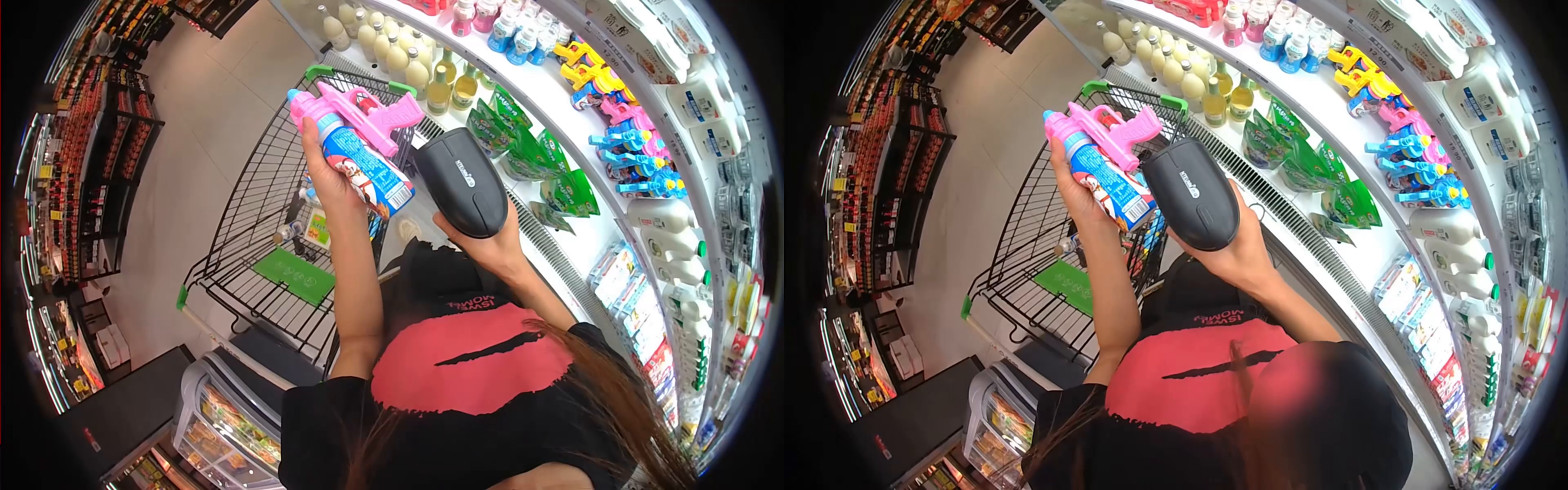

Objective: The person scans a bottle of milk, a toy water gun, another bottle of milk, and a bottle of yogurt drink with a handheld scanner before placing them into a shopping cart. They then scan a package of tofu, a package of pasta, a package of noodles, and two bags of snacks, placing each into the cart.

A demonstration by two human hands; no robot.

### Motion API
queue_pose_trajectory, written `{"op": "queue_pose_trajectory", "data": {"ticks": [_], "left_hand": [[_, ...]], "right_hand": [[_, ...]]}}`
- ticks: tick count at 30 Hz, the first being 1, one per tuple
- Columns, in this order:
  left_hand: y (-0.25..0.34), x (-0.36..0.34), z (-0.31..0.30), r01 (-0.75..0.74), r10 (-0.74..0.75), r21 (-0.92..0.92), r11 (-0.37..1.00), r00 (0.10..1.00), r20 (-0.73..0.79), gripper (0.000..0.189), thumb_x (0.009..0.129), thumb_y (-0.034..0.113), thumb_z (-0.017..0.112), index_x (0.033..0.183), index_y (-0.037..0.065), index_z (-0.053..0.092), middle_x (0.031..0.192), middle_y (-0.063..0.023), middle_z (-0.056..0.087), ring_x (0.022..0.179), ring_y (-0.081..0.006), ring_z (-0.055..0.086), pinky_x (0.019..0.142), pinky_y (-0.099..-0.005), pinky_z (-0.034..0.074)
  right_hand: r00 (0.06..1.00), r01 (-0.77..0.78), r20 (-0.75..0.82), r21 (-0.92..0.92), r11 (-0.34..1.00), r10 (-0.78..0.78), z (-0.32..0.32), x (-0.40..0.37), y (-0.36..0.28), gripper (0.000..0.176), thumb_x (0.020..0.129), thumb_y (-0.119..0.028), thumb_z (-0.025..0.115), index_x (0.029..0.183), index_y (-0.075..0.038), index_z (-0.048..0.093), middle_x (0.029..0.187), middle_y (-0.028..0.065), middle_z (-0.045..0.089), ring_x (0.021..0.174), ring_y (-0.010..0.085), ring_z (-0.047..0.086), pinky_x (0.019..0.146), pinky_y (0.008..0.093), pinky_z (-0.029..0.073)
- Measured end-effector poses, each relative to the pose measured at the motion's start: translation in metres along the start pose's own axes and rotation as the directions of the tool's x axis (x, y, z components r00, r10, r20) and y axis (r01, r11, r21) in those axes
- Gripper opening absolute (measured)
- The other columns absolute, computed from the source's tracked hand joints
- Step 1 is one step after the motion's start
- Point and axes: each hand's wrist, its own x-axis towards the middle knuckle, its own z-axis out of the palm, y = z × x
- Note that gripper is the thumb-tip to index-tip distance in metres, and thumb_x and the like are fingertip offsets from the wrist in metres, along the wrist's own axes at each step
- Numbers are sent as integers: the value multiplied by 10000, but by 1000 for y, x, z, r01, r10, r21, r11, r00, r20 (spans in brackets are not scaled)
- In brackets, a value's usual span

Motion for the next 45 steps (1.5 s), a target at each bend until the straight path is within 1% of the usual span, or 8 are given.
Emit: {"op": "queue_pose_trajectory", "data": {"ticks": [1,5,15,18,25,29,32,45], "left_hand": [[-2,1,0,-67,71,66,996,996,-54,545,915,435,635,1285,59,497,1123,-105,640,978,-220,662,872,-392,560],[-4,5,-2,-94,97,64,994,995,-33,557,918,451,625,1291,60,488,1118,-106,634,973,-215,659,864,-387,559],[-8,8,0,-172,175,138,975,984,-8,566,938,416,602,1308,6,480,1204,-145,603,1072,-250,632,919,-403,529],[-10,8,13,-76,61,87,993,985,163,590,933,359,603,1347,-40,469,1294,-180,566,1122,-297,611,1010,-442,466],[-49,25,26,136,-155,233,963,986,65,561,881,278,612,1337,-26,492,1260,-226,585,1164,-301,578,1017,-414,459],[-107,36,44,241,-275,246,939,955,115,455,857,212,678,1256,46,533,1157,-107,622,1022,-236,631,886,-420,558],[-161,37,63,157,-302,453,877,915,269,292,883,98,675,1147,60,556,1024,-49,608,857,-129,643,569,-227,551],[-414,57,142,-147,-434,608,780,572,696,376,805,-23,730,1118,59,539,1004,-29,635,860,-110,637,664,-241,521]], "right_hand": [[938,-343,99,153,927,331,-10,5,-26,616,738,-129,812,1254,27,513,959,109,684,858,194,673,796,327,517],[878,-364,333,-6,931,345,-32,-4,-28,615,757,-161,802,1289,-12,531,1058,119,696,971,188,660,884,328,495],[847,-393,397,22,919,353,-29,-2,-25,583,775,-176,789,1285,-17,556,1064,139,699,985,180,657,887,334,498],[841,-482,334,101,871,426,-36,-4,-17,551,781,-176,787,1259,-12,566,1039,123,700,956,178,658,876,332,502],[892,-450,112,136,882,438,-62,-14,-9,591,794,-175,777,1293,-5,510,947,104,695,774,159,679,720,335,537],[932,-350,-144,-109,930,333,-90,-38,2,441,774,-147,755,1112,7,516,884,210,673,779,364,676,712,417,510],[851,-515,-243,-216,830,465,-106,-60,16,464,725,-134,769,1091,-8,512,893,216,666,849,416,643,753,434,493],[588,-736,-550,-58,674,594,-149,-144,30,434,727,-176,765,1014,20,506,858,249,659,848,450,632,735,477,486]]}}
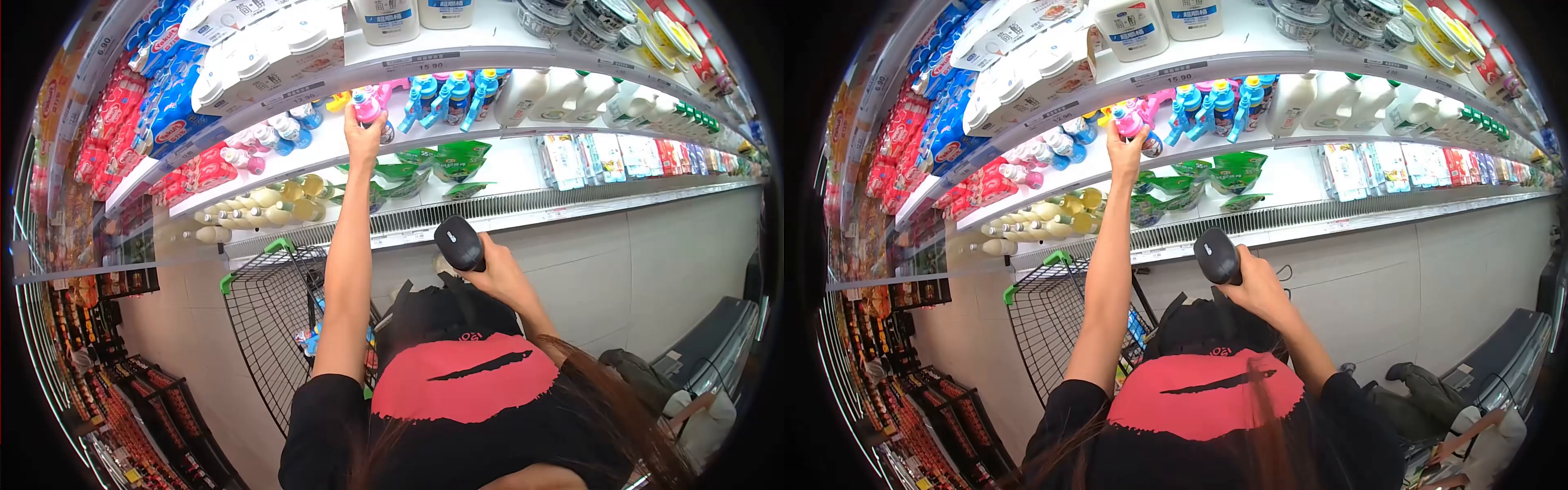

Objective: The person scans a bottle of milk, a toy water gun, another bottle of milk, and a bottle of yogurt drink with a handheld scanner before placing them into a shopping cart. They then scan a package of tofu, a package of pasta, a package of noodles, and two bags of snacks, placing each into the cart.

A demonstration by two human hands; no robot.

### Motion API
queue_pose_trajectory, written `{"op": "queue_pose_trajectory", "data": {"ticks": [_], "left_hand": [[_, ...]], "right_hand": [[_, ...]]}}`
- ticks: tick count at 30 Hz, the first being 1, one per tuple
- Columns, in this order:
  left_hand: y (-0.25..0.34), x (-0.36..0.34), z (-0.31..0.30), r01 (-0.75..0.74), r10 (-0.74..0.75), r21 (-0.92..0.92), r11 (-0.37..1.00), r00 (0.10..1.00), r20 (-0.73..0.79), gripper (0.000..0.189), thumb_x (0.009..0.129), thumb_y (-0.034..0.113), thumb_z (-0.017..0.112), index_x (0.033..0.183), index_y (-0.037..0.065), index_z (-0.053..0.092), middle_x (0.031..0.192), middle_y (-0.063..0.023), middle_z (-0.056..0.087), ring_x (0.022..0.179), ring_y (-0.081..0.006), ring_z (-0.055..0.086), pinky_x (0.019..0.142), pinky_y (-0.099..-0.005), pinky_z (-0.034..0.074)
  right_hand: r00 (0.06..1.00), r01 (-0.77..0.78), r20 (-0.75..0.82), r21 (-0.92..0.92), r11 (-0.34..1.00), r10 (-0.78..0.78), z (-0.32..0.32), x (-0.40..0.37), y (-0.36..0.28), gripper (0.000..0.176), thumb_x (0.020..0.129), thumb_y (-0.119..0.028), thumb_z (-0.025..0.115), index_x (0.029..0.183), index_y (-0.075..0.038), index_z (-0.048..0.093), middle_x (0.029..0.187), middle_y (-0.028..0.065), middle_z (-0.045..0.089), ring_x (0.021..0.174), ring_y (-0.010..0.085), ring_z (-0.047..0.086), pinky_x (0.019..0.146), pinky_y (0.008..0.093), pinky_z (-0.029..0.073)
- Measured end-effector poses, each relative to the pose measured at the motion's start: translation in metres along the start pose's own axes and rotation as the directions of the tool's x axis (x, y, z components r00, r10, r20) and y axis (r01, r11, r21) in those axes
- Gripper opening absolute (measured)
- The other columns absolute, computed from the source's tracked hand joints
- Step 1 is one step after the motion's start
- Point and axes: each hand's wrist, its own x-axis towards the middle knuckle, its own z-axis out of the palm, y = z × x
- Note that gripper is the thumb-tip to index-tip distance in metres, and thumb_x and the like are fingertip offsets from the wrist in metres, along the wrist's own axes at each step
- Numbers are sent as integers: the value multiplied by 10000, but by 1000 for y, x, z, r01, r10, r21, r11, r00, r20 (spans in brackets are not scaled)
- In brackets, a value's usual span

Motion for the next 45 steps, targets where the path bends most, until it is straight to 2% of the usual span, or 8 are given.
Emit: {"op": "queue_pose_trajectory", "data": {"ticks": [9,17,24,27,32,35,41,45], "left_hand": [[-36,30,4,9,-5,-23,1000,985,171,546,759,-12,750,1254,25,524,1125,-63,642,1000,-154,623,904,-293,485],[-8,6,12,-109,145,531,840,989,-27,835,627,161,891,1324,25,454,1201,-203,568,1112,-350,566,959,-417,452],[-6,4,-12,-203,59,789,580,976,207,1025,562,347,920,1404,87,396,1350,-225,444,1235,-393,428,1037,-488,354],[0,22,-23,-362,51,659,659,896,442,1008,532,244,910,1387,95,399,1358,-220,443,1276,-444,369,1076,-523,333],[11,28,-22,-151,-169,559,815,862,478,880,571,201,864,1321,64,425,1324,-187,496,1199,-419,482,1012,-430,431],[12,17,-19,-446,140,550,707,849,509,804,583,198,852,1265,63,448,1282,-203,488,1117,-392,543,936,-406,482],[11,1,4,-239,172,745,623,971,167,889,545,290,927,1210,-10,420,1154,-196,473,1062,-379,546,892,-449,481],[2,24,-20,-200,-12,702,684,958,285,940,541,302,934,1241,-19,396,1181,-209,490,1111,-375,541,926,-440,469]], "right_hand": [[999,-13,34,-34,999,14,1,5,12,430,740,-201,764,1004,26,511,864,262,659,854,464,629,739,480,493],[998,-18,52,-47,999,21,8,14,12,431,751,-216,762,991,31,502,841,268,655,838,460,633,728,486,490],[996,34,88,-60,998,-29,20,10,12,449,756,-230,765,1018,32,511,852,259,662,847,453,638,732,480,495],[994,42,102,-44,998,-38,22,7,15,449,758,-235,764,1016,29,508,858,261,662,852,450,639,734,479,496],[997,37,75,-39,999,-35,22,3,19,444,759,-235,764,1000,32,502,847,268,661,842,452,640,731,479,495],[998,40,47,-48,998,-38,23,0,24,442,760,-234,763,998,33,502,838,265,661,839,451,640,727,478,496],[997,57,44,-28,998,-56,23,-3,29,450,756,-233,772,1001,33,504,841,262,662,838,451,640,724,477,495],[998,56,43,-18,998,-56,22,-3,29,449,757,-232,773,1003,31,505,852,260,664,844,448,641,726,477,494]]}}
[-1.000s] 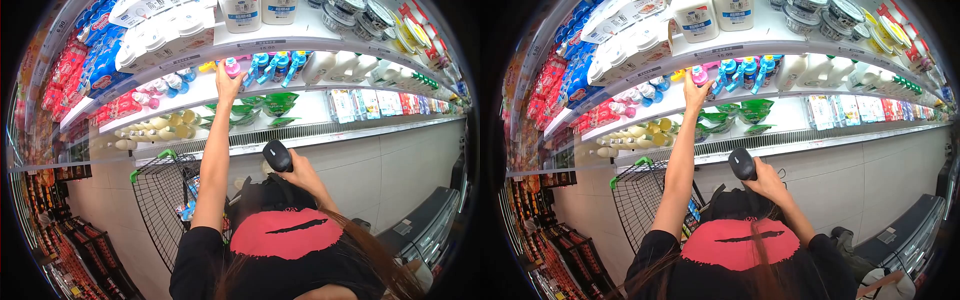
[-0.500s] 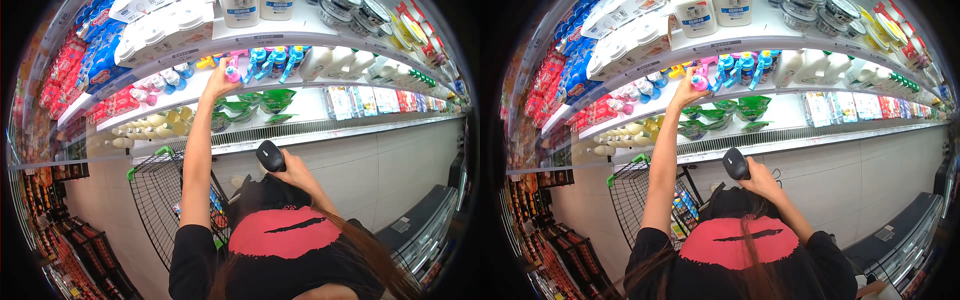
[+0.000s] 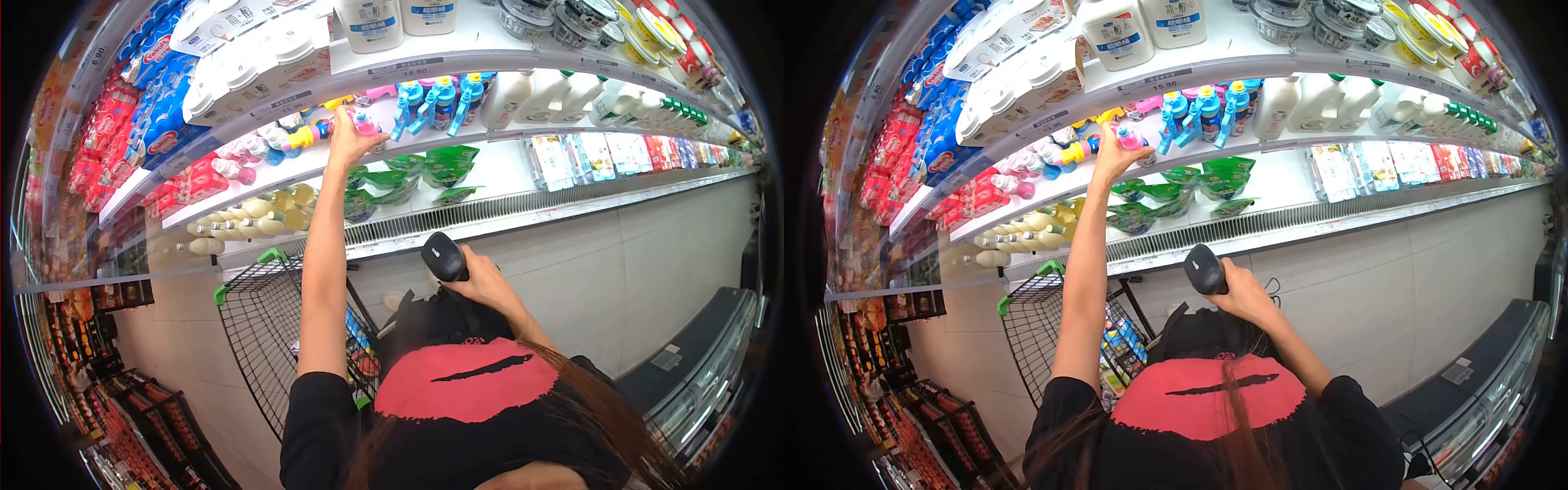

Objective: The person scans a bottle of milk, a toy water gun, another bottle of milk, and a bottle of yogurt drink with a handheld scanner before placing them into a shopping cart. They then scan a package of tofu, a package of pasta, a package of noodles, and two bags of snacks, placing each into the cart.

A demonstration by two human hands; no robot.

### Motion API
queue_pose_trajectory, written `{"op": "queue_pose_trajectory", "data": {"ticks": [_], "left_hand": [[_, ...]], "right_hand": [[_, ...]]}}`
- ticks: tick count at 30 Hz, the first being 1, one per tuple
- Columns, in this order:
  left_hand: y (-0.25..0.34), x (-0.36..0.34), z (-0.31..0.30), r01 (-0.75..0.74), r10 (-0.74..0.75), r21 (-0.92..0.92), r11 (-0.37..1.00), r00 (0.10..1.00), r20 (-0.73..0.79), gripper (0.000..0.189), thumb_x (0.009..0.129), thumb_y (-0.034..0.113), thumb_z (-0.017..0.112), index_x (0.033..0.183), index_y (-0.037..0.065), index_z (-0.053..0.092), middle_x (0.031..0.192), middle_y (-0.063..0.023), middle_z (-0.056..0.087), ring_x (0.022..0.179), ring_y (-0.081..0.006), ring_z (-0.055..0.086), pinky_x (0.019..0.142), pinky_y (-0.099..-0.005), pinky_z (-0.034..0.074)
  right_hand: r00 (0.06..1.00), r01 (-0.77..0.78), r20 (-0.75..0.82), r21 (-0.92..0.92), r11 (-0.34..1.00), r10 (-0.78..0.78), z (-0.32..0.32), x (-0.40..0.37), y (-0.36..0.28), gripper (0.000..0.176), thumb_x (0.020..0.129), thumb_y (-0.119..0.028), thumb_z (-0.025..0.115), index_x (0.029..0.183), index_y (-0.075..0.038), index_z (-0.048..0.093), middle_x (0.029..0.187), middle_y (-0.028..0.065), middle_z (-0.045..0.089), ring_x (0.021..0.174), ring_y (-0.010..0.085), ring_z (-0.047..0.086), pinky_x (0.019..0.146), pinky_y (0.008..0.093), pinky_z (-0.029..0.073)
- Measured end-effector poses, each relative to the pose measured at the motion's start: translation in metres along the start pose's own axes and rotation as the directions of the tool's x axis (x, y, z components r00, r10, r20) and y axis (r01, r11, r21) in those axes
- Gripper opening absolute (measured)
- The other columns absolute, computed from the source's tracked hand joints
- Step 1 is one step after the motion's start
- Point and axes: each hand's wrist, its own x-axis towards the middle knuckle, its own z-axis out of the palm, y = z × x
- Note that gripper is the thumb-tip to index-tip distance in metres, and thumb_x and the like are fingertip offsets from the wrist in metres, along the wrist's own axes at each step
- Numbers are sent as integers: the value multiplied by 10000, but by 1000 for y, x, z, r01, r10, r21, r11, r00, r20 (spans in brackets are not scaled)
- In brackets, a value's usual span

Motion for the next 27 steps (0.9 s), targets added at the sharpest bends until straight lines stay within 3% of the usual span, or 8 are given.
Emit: {"op": "queue_pose_trajectory", "data": {"ticks": [4,7,10,11,16,19,24,27], "left_hand": [[-26,22,-1,7,-10,-52,999,999,-50,915,552,277,927,1258,-19,427,1226,-229,522,1153,-362,537,974,-430,450],[-44,23,7,-43,31,-77,996,988,-152,655,678,171,860,1175,-53,495,1083,-174,645,1013,-249,646,839,-350,526],[-40,34,14,146,-174,-235,961,979,-105,439,699,135,783,1079,-14,622,1091,-216,617,1006,-351,618,884,-426,496],[-37,33,18,-63,77,74,995,976,-203,327,730,114,753,1009,-25,654,1064,-236,631,957,-386,630,847,-451,506],[-6,30,20,59,35,348,936,965,-260,386,728,213,794,995,-29,657,1059,-259,639,909,-433,627,812,-476,503],[-3,27,31,45,0,198,979,974,-225,339,737,235,795,897,-19,637,876,-237,658,844,-431,626,752,-496,480],[9,26,63,4,16,67,998,951,-308,333,744,201,794,921,-16,615,857,-221,644,833,-423,619,737,-494,477],[10,28,68,24,-7,75,997,975,-222,389,728,216,804,976,-24,623,887,-216,651,834,-406,628,756,-478,490]], "right_hand": [[998,-41,37,-38,998,43,-1,-1,-2,481,746,-240,785,1053,21,523,902,262,670,879,449,643,752,469,495],[997,-64,45,-7,998,64,-1,-1,0,517,732,-252,802,1087,15,538,927,261,675,902,452,642,768,465,495],[995,-86,40,-10,996,87,1,-3,2,508,732,-256,804,1069,16,538,913,260,675,892,451,643,761,470,494],[994,-101,40,-43,994,102,1,-4,3,503,732,-258,805,1061,14,539,907,258,676,887,449,644,756,472,494],[993,-121,9,-34,992,121,3,-6,3,489,735,-275,806,1042,0,543,899,249,679,882,451,644,750,476,492],[990,-141,-3,-26,990,141,6,-5,7,491,737,-284,803,1043,-3,544,905,249,679,884,453,643,751,476,492],[992,-126,19,-56,991,127,7,3,-1,497,736,-283,805,1058,-6,547,922,247,681,893,450,646,756,471,495],[995,-94,26,9,995,94,17,10,3,497,730,-268,811,1059,-2,551,928,253,678,897,449,645,765,465,497]]}}
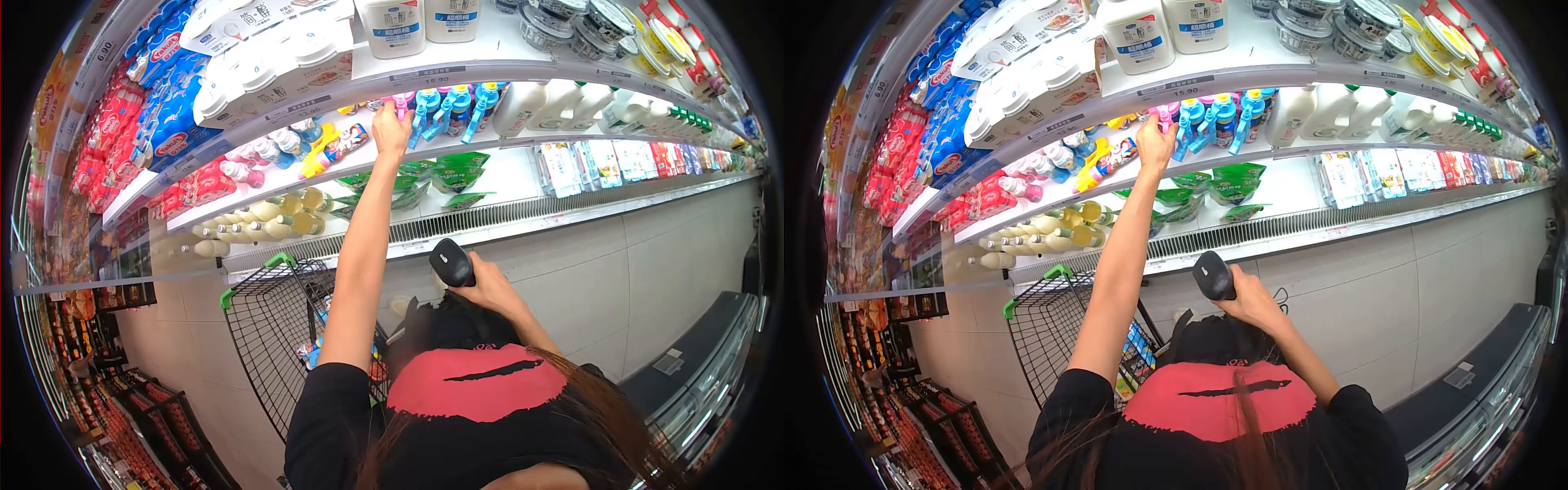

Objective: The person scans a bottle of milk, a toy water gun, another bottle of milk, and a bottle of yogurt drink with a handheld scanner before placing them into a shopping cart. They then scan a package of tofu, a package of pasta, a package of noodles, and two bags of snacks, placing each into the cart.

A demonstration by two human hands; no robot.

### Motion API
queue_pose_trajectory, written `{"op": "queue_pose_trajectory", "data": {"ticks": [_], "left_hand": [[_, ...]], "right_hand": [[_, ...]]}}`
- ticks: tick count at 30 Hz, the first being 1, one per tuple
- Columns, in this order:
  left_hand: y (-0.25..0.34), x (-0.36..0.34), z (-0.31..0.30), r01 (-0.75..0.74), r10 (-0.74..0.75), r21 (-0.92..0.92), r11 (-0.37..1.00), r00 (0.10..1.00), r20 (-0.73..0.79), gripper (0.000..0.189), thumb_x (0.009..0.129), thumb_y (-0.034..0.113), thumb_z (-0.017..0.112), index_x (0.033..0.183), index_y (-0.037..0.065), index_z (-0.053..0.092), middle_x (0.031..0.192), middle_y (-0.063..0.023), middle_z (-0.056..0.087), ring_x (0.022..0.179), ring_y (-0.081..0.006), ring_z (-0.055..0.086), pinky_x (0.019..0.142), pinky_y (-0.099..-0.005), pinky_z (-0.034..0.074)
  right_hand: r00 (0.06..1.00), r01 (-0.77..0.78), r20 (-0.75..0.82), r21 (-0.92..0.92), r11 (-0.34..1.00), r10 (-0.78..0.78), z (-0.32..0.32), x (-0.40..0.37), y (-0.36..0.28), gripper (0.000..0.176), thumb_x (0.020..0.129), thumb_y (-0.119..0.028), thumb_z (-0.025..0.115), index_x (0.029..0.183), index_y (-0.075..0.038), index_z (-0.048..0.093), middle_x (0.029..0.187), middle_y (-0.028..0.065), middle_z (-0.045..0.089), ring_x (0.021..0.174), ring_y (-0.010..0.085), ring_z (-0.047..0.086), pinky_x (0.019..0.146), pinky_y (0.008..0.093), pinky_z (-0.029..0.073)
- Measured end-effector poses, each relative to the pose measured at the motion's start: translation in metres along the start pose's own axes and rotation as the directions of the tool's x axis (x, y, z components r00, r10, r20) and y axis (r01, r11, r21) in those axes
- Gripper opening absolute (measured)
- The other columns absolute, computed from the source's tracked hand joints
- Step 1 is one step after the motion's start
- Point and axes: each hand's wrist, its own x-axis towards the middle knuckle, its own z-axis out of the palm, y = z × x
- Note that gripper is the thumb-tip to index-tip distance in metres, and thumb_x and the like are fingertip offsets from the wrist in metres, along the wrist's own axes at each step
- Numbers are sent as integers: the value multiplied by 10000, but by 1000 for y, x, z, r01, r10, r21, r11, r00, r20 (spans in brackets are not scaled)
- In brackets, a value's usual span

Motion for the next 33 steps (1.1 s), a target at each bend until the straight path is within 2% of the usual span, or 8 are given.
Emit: {"op": "queue_pose_trajectory", "data": {"ticks": [5,9,13,16,19,20,23,33], "left_hand": [[-19,-12,-22,61,-50,-177,982,997,65,534,717,285,801,1117,-15,615,985,-221,627,896,-351,622,808,-427,495],[-78,-26,-44,329,-309,124,936,938,-159,529,737,285,768,1138,0,575,1097,-240,555,1033,-387,542,905,-477,439],[-107,-40,-80,750,-605,305,587,656,-451,713,748,321,777,1291,11,433,1322,-295,379,1175,-481,417,958,-524,406],[-155,-47,-99,814,-766,44,579,561,-315,746,756,376,794,1281,-35,458,1330,-302,382,1199,-441,425,983,-534,393],[-251,-57,-85,727,-776,-275,629,605,-176,778,744,415,818,1242,-89,496,1229,-318,492,1120,-402,518,947,-536,433],[-261,-58,-87,660,-727,-327,676,670,-150,655,753,316,837,1169,-100,549,1046,-269,612,896,-309,637,780,-431,535],[-204,-58,-110,535,-735,-675,508,678,-16,535,774,196,825,1144,-88,563,896,-186,655,679,-215,653,596,-302,536],[-46,1,-120,303,-387,-379,875,907,-168,341,815,93,751,1064,-97,616,777,-136,661,605,-160,667,492,-264,531]], "right_hand": [[1000,-30,-3,-1,1000,30,-4,5,-4,515,722,-246,820,1079,17,558,923,253,681,891,432,660,774,445,506],[1000,-29,4,-4,1000,29,-6,8,2,471,749,-241,779,1039,35,533,894,270,664,889,449,643,767,466,497],[998,-26,-52,53,998,29,-17,21,-1,473,738,-231,790,1039,27,534,890,261,666,886,450,642,759,460,497],[996,-21,-85,74,997,28,-20,29,-5,471,727,-219,795,1034,22,532,878,257,665,877,453,640,752,459,496],[996,-5,-92,39,999,8,-17,34,-2,462,720,-205,792,1020,23,525,863,258,663,869,453,642,747,460,497],[997,-12,-73,15,1000,13,-15,34,-2,460,724,-206,799,1030,22,542,868,243,672,853,419,661,747,437,504],[999,-8,-31,-22,1000,7,-11,34,-6,460,727,-208,795,1023,28,534,872,250,671,857,419,661,743,440,505],[1000,24,9,2,1000,-24,3,34,-10,491,723,-196,795,1083,19,539,909,252,674,882,430,655,757,442,501]]}}
